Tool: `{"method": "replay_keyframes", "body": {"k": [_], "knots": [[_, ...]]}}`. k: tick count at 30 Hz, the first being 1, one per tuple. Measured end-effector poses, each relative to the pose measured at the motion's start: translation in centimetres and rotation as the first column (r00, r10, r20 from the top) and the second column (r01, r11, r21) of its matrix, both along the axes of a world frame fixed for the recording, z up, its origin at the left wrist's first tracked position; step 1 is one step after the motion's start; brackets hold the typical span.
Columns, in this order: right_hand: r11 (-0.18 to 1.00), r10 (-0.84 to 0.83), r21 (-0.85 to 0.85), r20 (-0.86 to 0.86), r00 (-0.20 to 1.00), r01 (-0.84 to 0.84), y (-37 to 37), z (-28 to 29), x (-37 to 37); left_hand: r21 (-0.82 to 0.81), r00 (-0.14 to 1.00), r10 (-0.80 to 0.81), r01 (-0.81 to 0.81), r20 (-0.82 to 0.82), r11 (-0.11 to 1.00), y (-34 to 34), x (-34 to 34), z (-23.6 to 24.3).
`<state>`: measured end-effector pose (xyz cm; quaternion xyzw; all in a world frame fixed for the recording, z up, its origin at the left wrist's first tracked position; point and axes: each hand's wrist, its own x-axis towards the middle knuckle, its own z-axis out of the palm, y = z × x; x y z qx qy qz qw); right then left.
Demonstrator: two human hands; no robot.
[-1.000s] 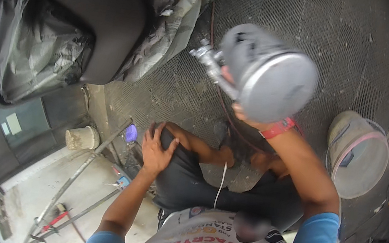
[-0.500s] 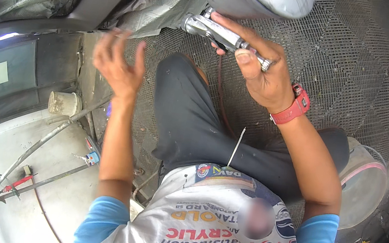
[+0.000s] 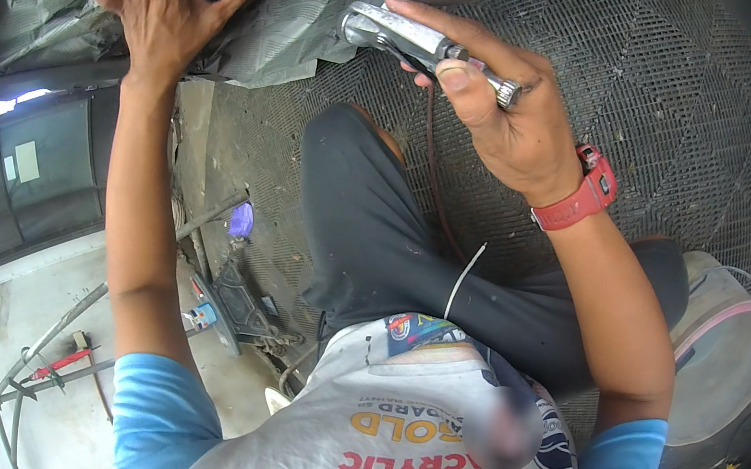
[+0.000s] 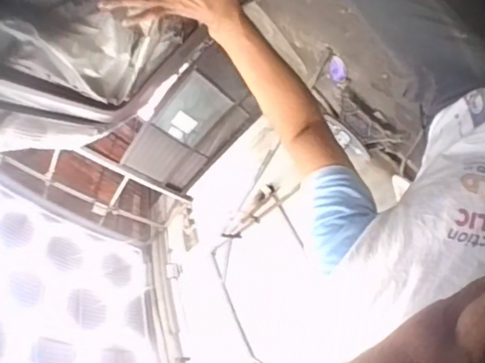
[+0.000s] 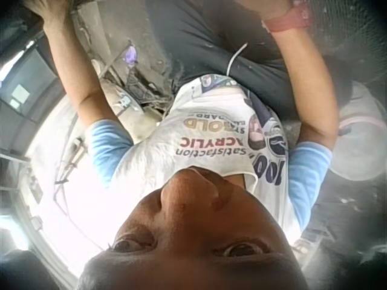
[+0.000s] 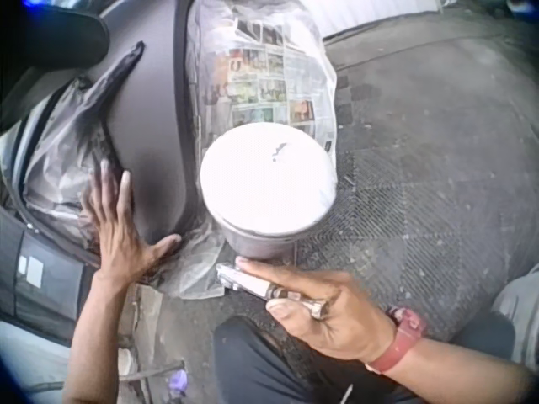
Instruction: The person uses a spray gun to apply paint to a car bumper that is partially covered with newspaper. They move around the bumper to cover different sections, including the edges and the main surface, while holding the spray gun in their right hand.
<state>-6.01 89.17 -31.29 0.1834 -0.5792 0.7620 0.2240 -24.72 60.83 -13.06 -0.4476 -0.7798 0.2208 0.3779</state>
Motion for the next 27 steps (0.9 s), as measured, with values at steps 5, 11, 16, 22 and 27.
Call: {"method": "replay_keyframes", "body": {"k": [5, 11, 16, 22, 27], "knots": [[0.998, -0.033, 0.053, 0.013, 0.999, 0.032, 0.0, 0.3, 0.2, 0.052, 0.999, -0.031, 0.033, -0.045, 0.998, 6.2, -0.6, 0.6], [0.996, -0.084, -0.037, -0.041, 0.996, 0.082, -1.8, 0.2, 0.0, -0.118, 0.99, 0.049, -0.065, -0.136, 0.991, 5.9, 0.8, 0.6], [1.0, -0.018, -0.011, -0.012, 1.0, 0.018, -3.1, 0.2, 0.4, -0.187, 0.983, 0.178, -0.168, 0.042, 0.968, -4.6, 2.1, 0.2], [1.0, -0.008, -0.01, -0.077, 0.997, 0.007, -6.8, 0.6, 0.6, -0.07, 0.931, 0.362, -0.364, -0.042, 0.929, -16.1, 6.0, 0.9], [0.987, 0.123, 0.116, -0.065, 0.99, -0.115, -10.3, 0.8, 1.1, 0.183, 0.828, 0.56, -0.555, 0.028, 0.812, -20.5, 12.1, -2.8]]}}
